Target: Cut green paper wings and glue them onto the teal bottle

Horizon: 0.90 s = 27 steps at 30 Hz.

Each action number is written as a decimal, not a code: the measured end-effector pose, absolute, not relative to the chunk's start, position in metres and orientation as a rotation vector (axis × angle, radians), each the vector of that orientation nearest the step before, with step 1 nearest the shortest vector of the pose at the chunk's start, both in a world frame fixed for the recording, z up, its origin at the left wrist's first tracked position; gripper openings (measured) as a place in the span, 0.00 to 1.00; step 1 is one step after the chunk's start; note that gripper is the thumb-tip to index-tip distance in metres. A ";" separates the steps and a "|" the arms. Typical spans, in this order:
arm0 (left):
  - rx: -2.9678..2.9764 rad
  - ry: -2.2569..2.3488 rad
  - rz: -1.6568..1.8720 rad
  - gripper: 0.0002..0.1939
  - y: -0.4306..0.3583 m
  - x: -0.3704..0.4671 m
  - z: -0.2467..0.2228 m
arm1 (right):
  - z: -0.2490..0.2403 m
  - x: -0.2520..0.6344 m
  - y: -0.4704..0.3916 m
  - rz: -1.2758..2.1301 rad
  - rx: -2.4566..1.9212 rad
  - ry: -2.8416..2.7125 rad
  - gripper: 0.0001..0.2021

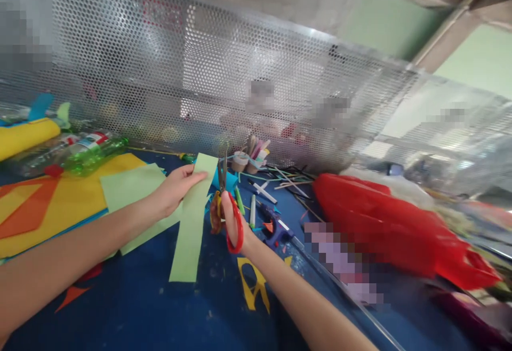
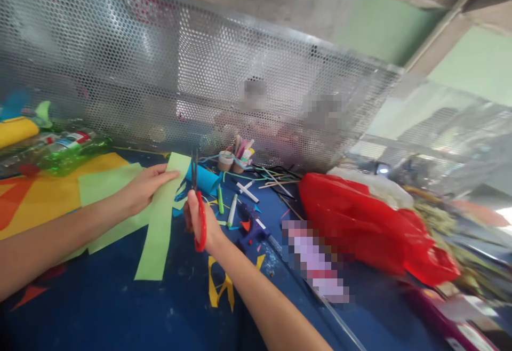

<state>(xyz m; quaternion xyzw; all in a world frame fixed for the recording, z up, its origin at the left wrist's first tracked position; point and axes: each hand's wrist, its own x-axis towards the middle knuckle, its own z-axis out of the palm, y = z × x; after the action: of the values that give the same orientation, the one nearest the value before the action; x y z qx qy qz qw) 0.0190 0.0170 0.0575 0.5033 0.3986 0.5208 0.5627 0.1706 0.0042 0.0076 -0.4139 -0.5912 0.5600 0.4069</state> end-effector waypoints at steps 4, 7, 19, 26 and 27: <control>1.190 0.924 1.243 0.11 0.017 0.019 0.056 | 0.003 0.171 0.004 1.339 -1.042 -1.603 0.27; 1.195 0.899 1.248 0.12 0.015 0.020 0.057 | 0.003 0.171 0.002 1.322 -1.050 -1.625 0.27; 1.287 0.926 1.285 0.13 0.012 0.022 0.057 | 0.005 0.173 0.004 1.254 -1.100 -1.739 0.26; 1.358 0.998 1.309 0.12 0.011 0.022 0.057 | 0.006 0.175 0.005 1.224 -1.112 -1.757 0.26; 1.359 0.999 1.310 0.12 0.011 0.022 0.056 | 0.005 0.175 0.005 1.227 -1.120 -1.752 0.26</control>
<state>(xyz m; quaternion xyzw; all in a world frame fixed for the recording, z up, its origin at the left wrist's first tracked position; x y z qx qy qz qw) 0.0225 0.0114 0.0564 0.5576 0.4099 0.5375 0.4819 0.1749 0.0052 0.0051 -0.4335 -0.6781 0.4751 0.3556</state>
